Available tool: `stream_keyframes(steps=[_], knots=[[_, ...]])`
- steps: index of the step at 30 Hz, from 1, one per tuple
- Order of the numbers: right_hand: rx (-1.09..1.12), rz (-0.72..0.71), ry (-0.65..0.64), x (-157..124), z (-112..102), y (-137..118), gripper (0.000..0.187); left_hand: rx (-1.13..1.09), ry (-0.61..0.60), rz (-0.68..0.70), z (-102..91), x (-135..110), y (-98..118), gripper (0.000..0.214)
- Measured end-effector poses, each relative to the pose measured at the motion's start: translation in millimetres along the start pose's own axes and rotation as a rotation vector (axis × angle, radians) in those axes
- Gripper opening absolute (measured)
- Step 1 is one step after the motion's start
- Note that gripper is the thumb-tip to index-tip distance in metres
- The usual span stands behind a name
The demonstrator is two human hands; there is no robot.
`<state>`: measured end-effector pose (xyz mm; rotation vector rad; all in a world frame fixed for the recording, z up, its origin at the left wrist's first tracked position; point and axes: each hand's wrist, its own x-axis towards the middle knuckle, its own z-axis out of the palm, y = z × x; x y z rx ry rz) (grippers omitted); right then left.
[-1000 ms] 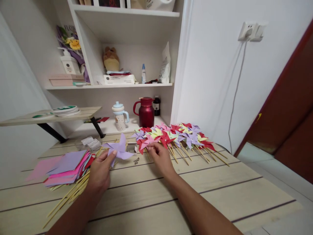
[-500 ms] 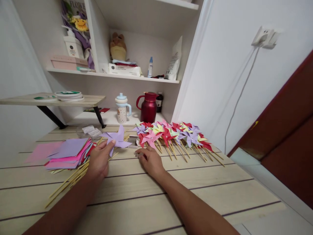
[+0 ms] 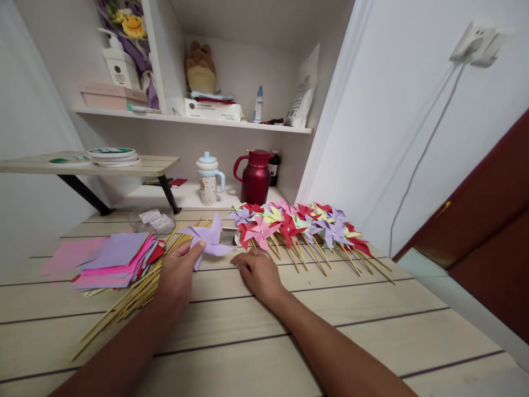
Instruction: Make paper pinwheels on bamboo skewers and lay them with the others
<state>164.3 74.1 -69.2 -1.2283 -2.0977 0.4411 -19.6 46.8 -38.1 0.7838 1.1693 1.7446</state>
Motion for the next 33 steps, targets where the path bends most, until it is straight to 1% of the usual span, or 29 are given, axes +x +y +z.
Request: stream_keyframes(steps=[4, 10, 15, 24, 28, 33], knots=[[0.017, 0.003, -0.002, 0.3, 0.7, 2.2, 0.023, -0.003, 0.008, -0.028, 0.4, -1.3, -1.1, 0.035], [0.052, 0.001, -0.021, -0.5, -2.2, 3.9, 0.021, -0.021, 0.048, -0.052, -3.1, 1.6, -2.6, 0.036], [0.067, 0.006, -0.033, -1.7, -4.5, 3.5, 0.024, -0.035, 0.06, -0.075, -6.1, 4.7, -3.7, 0.037], [0.083, 0.001, -0.039, -4.1, -4.3, -0.9, 0.029, -0.025, 0.049, -0.105, -4.8, -0.1, -8.3, 0.035], [0.115, -0.013, -0.049, -5.3, -5.7, -1.5, 0.028, -0.026, 0.068, -0.107, -5.8, 1.0, -6.1, 0.036], [0.14, -0.004, -0.066, -8.8, -6.9, -4.4, 0.028, -0.04, 0.084, -0.096, -3.0, -0.5, -2.7, 0.031]])
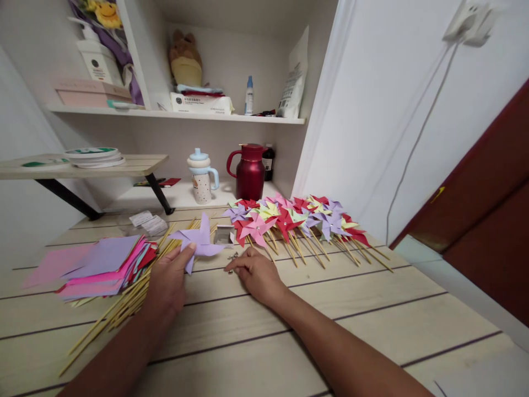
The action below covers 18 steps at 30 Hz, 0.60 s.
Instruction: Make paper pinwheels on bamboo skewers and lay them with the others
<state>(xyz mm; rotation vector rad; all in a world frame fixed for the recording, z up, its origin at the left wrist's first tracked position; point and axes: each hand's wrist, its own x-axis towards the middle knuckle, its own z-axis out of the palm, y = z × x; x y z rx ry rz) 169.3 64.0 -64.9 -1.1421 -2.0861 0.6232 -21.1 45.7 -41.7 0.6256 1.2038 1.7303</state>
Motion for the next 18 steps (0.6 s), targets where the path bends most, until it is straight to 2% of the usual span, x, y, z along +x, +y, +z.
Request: stream_keyframes(steps=[6, 18], knots=[[0.001, 0.022, -0.011, -2.1, 0.2, -1.3, 0.026, 0.008, -0.035, 0.013, 0.0, -4.4, -1.2, 0.032], [-0.025, 0.054, 0.024, 4.7, 0.4, 0.4, 0.024, 0.001, 0.02, -0.023, 0.9, -3.0, -2.8, 0.025]])
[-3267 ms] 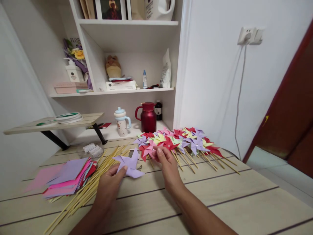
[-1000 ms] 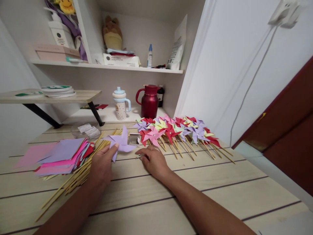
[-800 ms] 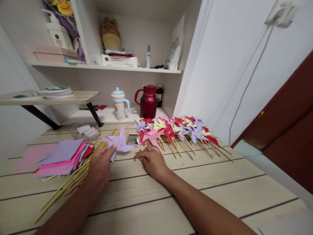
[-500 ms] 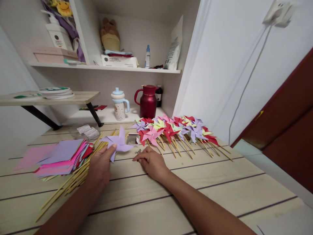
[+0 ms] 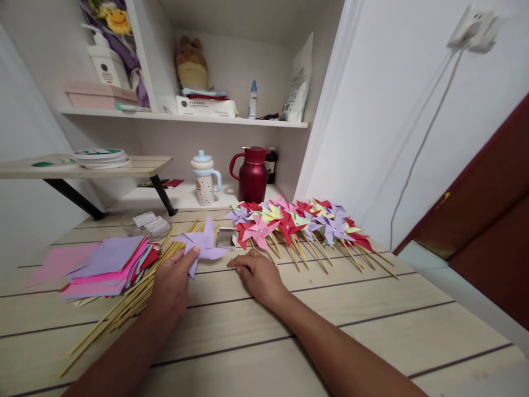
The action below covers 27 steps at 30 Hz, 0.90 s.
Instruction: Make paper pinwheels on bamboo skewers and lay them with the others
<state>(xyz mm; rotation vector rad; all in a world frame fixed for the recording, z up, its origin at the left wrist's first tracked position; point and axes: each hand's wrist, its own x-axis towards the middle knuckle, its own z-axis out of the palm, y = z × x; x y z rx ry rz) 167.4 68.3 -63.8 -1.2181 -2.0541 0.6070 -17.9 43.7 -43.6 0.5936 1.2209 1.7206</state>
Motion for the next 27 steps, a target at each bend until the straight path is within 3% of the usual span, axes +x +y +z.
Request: stream_keyframes(steps=[11, 27], knots=[[-0.066, -0.003, 0.006, 2.2, 3.5, 2.6, 0.028, 0.0, -0.005, -0.034, 0.1, -2.0, -1.2, 0.027], [-0.027, -0.022, -0.067, 0.3, -8.5, -2.6, 0.019, 0.013, -0.036, -0.021, -1.7, 0.2, -3.2, 0.028]])
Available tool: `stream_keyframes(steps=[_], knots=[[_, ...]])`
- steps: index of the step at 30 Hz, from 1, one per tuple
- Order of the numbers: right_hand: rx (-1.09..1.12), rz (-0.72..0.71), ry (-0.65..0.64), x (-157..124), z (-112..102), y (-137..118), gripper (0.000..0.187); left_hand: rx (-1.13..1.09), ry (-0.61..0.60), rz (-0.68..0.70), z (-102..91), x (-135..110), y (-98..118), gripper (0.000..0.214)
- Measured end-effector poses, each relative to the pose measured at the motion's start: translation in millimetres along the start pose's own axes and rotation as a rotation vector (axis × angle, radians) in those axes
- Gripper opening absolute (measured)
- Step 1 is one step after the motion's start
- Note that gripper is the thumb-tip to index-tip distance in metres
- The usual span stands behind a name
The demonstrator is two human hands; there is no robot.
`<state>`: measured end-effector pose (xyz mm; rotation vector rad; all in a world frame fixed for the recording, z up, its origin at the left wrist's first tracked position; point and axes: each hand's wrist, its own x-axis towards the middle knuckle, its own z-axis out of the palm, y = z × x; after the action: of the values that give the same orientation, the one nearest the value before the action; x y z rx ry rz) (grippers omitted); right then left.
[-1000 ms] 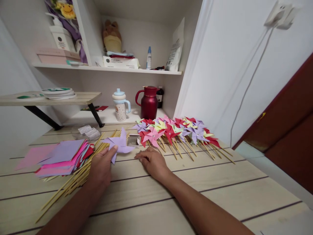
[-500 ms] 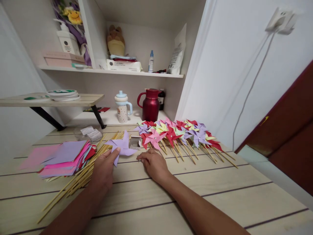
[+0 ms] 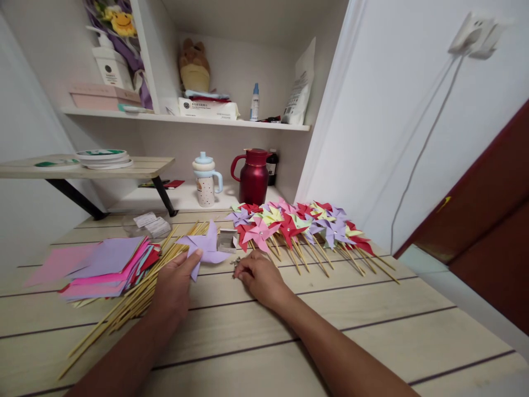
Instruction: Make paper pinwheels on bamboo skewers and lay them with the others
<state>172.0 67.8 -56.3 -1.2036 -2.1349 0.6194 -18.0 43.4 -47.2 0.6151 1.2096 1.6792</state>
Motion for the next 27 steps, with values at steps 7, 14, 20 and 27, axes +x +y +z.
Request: stream_keyframes(steps=[7, 14, 20, 27], knots=[[0.015, 0.007, 0.016, 1.3, -0.6, 1.0, 0.013, 0.003, -0.04, -0.002, 0.5, -2.5, 0.5, 0.034], [-0.01, 0.015, 0.042, 0.3, 6.8, 1.7, 0.023, -0.003, -0.051, -0.001, 0.6, -1.6, -2.2, 0.032], [-0.029, -0.004, 0.024, -1.1, 9.8, 3.5, 0.029, -0.008, -0.07, 0.0, 0.1, -2.6, -2.3, 0.036], [-0.02, -0.002, 0.003, -1.8, 7.7, 2.9, 0.026, 0.008, -0.071, 0.02, 0.0, -2.6, -2.4, 0.035]])
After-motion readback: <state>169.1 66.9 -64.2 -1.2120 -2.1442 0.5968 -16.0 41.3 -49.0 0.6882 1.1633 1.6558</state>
